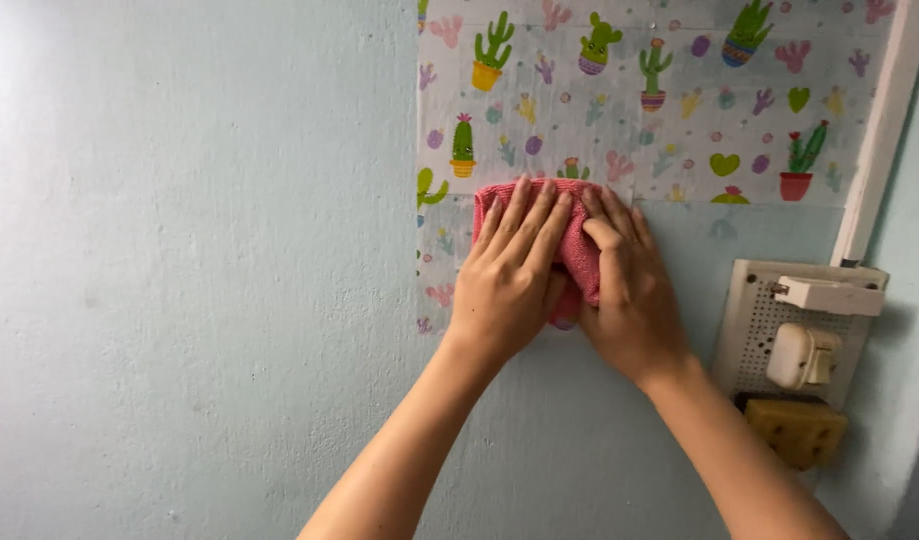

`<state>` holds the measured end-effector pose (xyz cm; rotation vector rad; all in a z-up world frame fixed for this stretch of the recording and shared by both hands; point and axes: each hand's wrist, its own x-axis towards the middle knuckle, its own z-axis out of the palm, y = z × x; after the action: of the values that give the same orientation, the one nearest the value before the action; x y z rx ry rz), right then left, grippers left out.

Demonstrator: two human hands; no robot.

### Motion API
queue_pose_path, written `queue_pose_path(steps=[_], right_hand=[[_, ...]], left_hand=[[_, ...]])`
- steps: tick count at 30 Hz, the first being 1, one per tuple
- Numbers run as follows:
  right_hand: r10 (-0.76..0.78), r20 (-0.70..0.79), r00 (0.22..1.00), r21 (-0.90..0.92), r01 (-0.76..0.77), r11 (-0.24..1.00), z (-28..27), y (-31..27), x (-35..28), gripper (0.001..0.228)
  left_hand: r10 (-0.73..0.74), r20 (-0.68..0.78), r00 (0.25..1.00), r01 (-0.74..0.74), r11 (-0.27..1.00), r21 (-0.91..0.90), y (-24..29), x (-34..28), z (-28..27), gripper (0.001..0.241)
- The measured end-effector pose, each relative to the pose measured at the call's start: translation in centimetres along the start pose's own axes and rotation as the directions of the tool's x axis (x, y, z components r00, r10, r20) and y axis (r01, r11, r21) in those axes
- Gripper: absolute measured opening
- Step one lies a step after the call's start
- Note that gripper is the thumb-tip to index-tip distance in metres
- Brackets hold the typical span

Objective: Applying a decorative patterned paper to a wall and smoothing it out with a cloth to remove air bubbles.

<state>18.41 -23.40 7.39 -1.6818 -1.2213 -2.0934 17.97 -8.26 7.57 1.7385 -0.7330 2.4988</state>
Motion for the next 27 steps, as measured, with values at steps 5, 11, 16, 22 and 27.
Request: queue_pose_path(steps=[5, 11, 16, 22, 27], right_hand=[[0.017, -0.09, 0.996, -0.072, -0.024, 0.997, 0.6, -0.8, -2.4, 0.031], [-0.025, -0.178, 0.984, -0.159, -0.003, 0.987, 1.5, -2.0, -5.3, 0.024], [-0.015, -0.175, 0.984, -0.151, -0.012, 0.988, 0.9, -2.4, -5.2, 0.024], [0.056, 0.031, 0.998, 0.034, -0.057, 0.998, -0.2, -4.0, -8.0, 0.026], [0.055, 0.064, 0.996, 0.001, -0.056, 0.998, -1.0, -4.5, -7.5, 0.025]], left_hand=[[0.021, -0.011, 1.0, -0.02, 1.0, 0.015, 1.1, -1.1, -0.7, 0.061], [0.038, -0.056, 0.998, -0.037, 0.999, 0.03, 2.6, -3.5, -0.8, 0.049], [0.018, -0.071, 0.997, -0.016, 1.0, 0.026, 3.0, -3.5, -1.3, 0.045], [0.044, 0.159, 0.986, -0.031, 0.996, -0.087, 4.0, -5.6, -4.6, 0.033], [0.003, 0.144, 0.99, 0.002, 0.999, -0.04, 4.5, -5.6, -4.8, 0.034]])
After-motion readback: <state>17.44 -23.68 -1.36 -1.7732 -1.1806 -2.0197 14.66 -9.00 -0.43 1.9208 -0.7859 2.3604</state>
